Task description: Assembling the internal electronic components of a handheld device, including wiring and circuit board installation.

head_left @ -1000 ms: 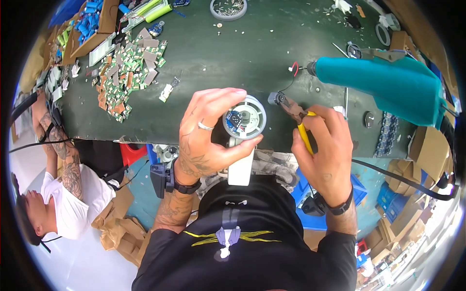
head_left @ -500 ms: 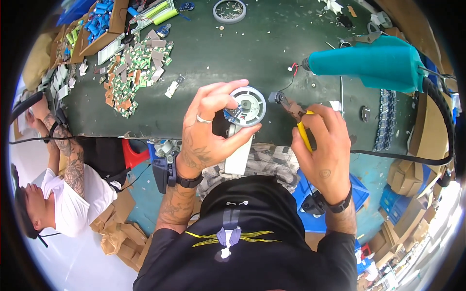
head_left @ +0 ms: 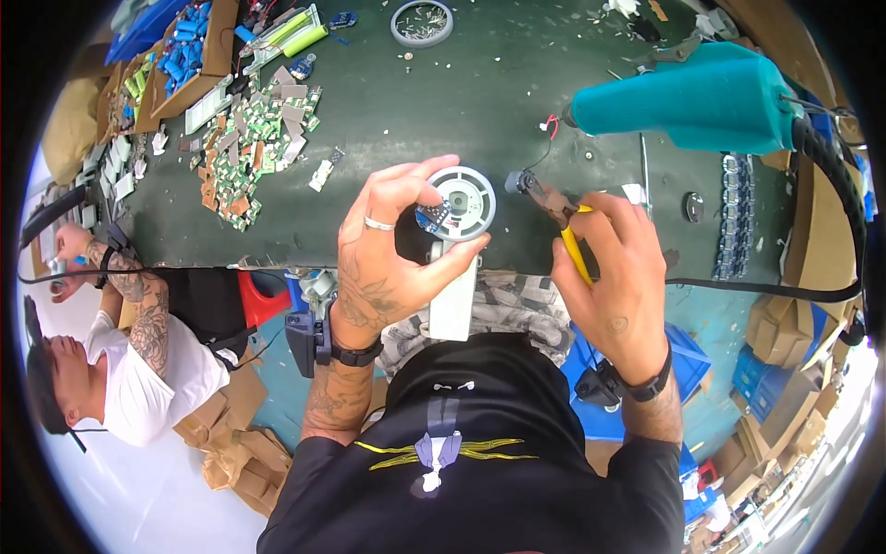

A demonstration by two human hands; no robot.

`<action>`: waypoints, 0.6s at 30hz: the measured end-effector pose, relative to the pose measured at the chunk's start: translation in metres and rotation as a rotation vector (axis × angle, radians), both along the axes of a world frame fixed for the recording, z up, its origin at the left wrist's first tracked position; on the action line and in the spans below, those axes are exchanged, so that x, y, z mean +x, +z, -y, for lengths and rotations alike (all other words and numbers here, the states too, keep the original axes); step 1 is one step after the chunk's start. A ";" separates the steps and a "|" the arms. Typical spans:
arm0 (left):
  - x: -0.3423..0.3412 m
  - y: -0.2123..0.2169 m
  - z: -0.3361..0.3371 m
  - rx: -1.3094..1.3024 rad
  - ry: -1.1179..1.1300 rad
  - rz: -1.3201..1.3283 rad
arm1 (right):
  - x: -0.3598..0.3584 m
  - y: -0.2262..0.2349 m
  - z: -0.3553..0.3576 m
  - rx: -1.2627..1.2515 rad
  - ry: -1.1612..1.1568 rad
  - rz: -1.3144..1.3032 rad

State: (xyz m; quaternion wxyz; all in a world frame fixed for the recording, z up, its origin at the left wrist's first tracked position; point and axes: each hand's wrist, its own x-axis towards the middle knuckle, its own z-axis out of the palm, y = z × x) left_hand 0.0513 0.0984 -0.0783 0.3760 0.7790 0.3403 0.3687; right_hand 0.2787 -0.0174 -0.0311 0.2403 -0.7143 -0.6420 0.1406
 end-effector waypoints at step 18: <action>0.000 0.015 -0.003 0.016 -0.048 -0.113 | 0.000 0.005 -0.010 -0.030 0.024 0.007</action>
